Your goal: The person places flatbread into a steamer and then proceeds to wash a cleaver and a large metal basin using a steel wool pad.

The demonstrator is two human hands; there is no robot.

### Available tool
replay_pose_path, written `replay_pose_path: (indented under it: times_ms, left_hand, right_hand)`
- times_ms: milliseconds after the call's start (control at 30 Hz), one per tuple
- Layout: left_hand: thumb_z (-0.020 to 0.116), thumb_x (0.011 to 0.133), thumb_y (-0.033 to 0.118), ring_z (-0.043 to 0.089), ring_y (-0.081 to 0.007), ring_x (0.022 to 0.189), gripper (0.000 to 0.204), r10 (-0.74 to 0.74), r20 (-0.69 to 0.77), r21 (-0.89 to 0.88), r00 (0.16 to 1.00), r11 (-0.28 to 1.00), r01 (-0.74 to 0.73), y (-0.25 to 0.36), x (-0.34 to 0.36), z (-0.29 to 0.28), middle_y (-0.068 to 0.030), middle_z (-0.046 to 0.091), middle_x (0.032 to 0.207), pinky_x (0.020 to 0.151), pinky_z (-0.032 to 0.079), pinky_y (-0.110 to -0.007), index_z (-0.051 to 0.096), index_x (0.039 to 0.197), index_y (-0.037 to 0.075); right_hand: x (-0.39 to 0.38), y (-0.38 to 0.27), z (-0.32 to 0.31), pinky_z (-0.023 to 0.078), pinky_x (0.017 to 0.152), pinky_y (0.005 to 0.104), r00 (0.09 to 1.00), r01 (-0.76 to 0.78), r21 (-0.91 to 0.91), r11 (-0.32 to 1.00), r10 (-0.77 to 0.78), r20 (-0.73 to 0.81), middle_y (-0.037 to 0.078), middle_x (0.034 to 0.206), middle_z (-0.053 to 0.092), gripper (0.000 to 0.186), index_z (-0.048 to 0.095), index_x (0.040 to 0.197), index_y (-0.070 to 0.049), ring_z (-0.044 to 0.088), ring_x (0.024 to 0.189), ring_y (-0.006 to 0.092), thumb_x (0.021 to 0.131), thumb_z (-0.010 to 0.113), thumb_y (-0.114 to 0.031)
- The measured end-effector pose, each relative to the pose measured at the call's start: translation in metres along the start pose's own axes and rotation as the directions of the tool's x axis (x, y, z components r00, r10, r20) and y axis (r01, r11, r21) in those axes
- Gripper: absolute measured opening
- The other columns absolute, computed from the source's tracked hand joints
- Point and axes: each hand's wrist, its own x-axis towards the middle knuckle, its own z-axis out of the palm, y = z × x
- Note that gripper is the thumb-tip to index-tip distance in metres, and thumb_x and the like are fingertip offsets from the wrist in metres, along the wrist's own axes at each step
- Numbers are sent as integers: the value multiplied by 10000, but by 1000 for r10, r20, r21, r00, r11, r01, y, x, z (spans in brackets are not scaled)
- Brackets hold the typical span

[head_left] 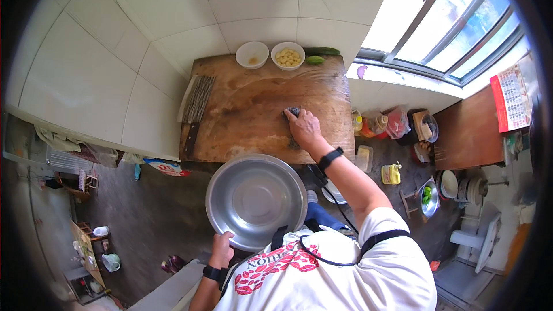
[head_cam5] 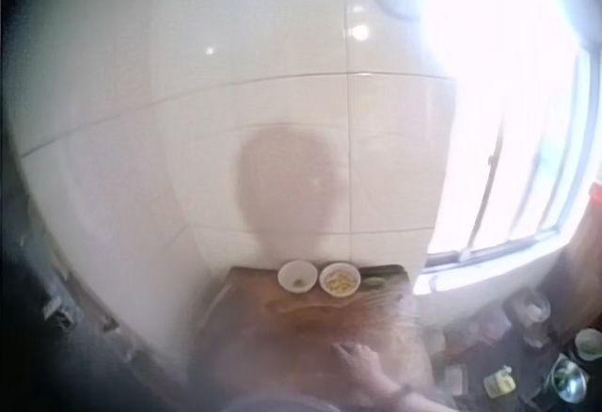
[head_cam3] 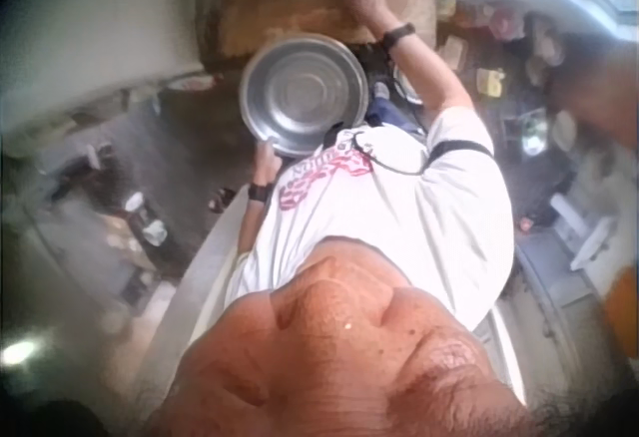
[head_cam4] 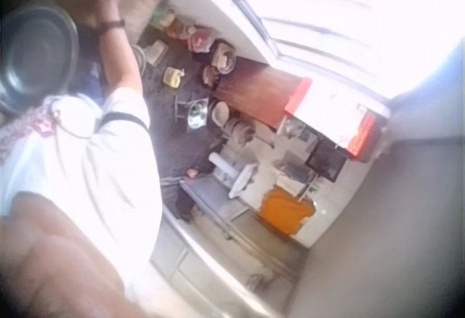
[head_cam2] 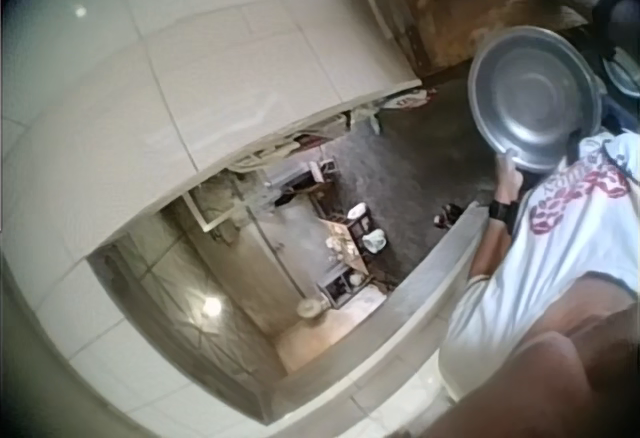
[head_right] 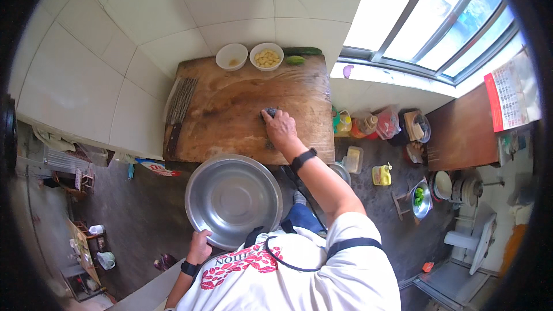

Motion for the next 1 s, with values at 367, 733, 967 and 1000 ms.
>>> replay_pose_path:
  times_ms: [367,733,967,1000]
  left_hand:
    - [514,615,-25,558,-242,729,227,15,14,50,1000,999,-16,3,1,-2,-110,561,776,703,456,-354,554,831,-83]
    - [502,634,-18,536,-245,845,299,-15,81,63,997,998,10,1,5,-9,-106,559,875,800,424,-378,533,929,-61]
    - [500,629,-24,531,-227,813,283,11,55,105,998,994,-16,-1,7,-9,-92,555,840,783,426,-356,542,908,-51]
    - [511,623,-24,540,-229,763,249,26,40,82,999,996,-29,2,4,-5,-97,556,801,748,441,-360,547,866,-67]
  right_hand:
    - [-75,190,-38,475,717,383,835,-514,-285,809,548,50,117,864,605,214,603,936,-136,585,841,273,782,477,-217]
    - [-32,37,-54,465,616,413,989,-49,57,997,57,-140,160,810,531,332,539,1069,-205,550,740,319,749,526,-115]
    - [-7,107,2,480,642,403,925,-378,-125,917,368,-96,161,785,563,325,534,1071,-222,576,746,322,764,486,-128]
    - [-12,118,-15,481,656,410,878,-479,-107,871,477,-42,171,815,570,308,533,1068,-219,582,793,326,771,475,-159]
